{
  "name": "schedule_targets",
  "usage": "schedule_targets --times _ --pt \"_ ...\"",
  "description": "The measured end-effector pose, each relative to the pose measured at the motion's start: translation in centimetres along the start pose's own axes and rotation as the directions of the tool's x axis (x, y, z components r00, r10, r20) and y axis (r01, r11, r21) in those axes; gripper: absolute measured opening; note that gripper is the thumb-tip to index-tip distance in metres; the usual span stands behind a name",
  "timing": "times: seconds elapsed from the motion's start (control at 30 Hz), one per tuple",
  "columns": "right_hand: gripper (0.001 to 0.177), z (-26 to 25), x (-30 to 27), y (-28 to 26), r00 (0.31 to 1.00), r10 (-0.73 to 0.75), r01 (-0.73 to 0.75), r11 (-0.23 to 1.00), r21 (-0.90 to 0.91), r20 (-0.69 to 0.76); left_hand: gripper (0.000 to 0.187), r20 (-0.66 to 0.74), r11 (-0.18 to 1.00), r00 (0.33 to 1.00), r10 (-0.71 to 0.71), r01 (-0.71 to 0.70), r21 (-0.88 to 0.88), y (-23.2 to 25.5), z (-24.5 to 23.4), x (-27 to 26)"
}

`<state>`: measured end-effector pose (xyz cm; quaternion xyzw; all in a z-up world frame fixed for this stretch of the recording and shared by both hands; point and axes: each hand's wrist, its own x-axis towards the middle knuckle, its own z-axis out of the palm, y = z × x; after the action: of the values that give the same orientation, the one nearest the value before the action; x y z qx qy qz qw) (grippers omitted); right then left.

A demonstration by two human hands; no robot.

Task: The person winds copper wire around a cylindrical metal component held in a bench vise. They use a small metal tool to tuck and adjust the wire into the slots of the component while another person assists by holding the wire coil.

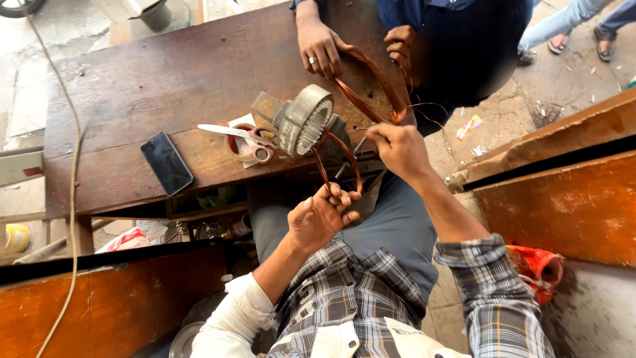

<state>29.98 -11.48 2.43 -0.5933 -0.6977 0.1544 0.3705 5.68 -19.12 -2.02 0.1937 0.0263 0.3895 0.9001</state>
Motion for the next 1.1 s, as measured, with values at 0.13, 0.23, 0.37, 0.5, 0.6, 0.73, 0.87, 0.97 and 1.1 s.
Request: schedule_targets --times 0.13,0.23,0.37,0.5,0.6,0.73,0.87,0.97,1.1 --pt "0.013 0.9 2.4 -0.8 0.974 -0.142 0.123 0.985 -0.118 -0.175 0.05 -0.014 1.0 1.0 0.009 -0.009 0.022 0.1 0.2 -0.6" --pt "0.01 0.3 4.8 -1.1 0.951 -0.147 0.104 0.981 -0.166 -0.273 0.048 -0.008 1.0 1.0 0.008 -0.008 0.008 0.2 -0.1 -0.8" --pt "0.019 -1.3 5.6 -1.3 0.931 0.005 -0.085 0.975 -0.204 -0.364 0.048 -0.004 1.0 1.0 0.005 -0.006 -0.026 -0.1 -0.9 -1.4" --pt "0.038 -1.3 1.4 -2.1 0.854 -0.384 0.236 0.887 -0.397 -0.351 0.043 -0.024 1.0 1.0 0.018 -0.018 -0.005 -0.3 -1.5 -1.1" --pt "0.032 0.0 -0.3 -2.2 0.842 -0.515 0.434 0.825 -0.361 -0.164 0.039 -0.059 0.998 0.997 0.044 -0.041 0.051 -0.9 -1.8 -0.8" --pt "0.034 0.9 -0.4 -2.4 0.785 -0.618 0.571 0.698 -0.432 0.039 0.038 -0.07 0.993 0.995 0.066 -0.059 0.104 -1.5 -1.7 -0.2" --pt "0.023 0.6 0.5 -3.2 0.806 -0.591 0.56 0.749 -0.354 0.025 0.039 -0.075 0.989 0.994 0.077 -0.066 0.133 -1.3 -1.2 -0.4" --pt "0.004 0.8 1.8 -4.0 0.87 -0.492 0.461 0.822 -0.335 -0.011 0.039 -0.095 0.988 0.993 0.074 -0.06 0.145 -1.0 -1.2 -0.9" --pt "0.002 1.1 3.1 -4.3 0.91 -0.406 0.359 0.875 -0.326 -0.087 0.039 -0.102 0.987 0.99 0.099 -0.084 0.14 -1.8 -1.7 -1.1"
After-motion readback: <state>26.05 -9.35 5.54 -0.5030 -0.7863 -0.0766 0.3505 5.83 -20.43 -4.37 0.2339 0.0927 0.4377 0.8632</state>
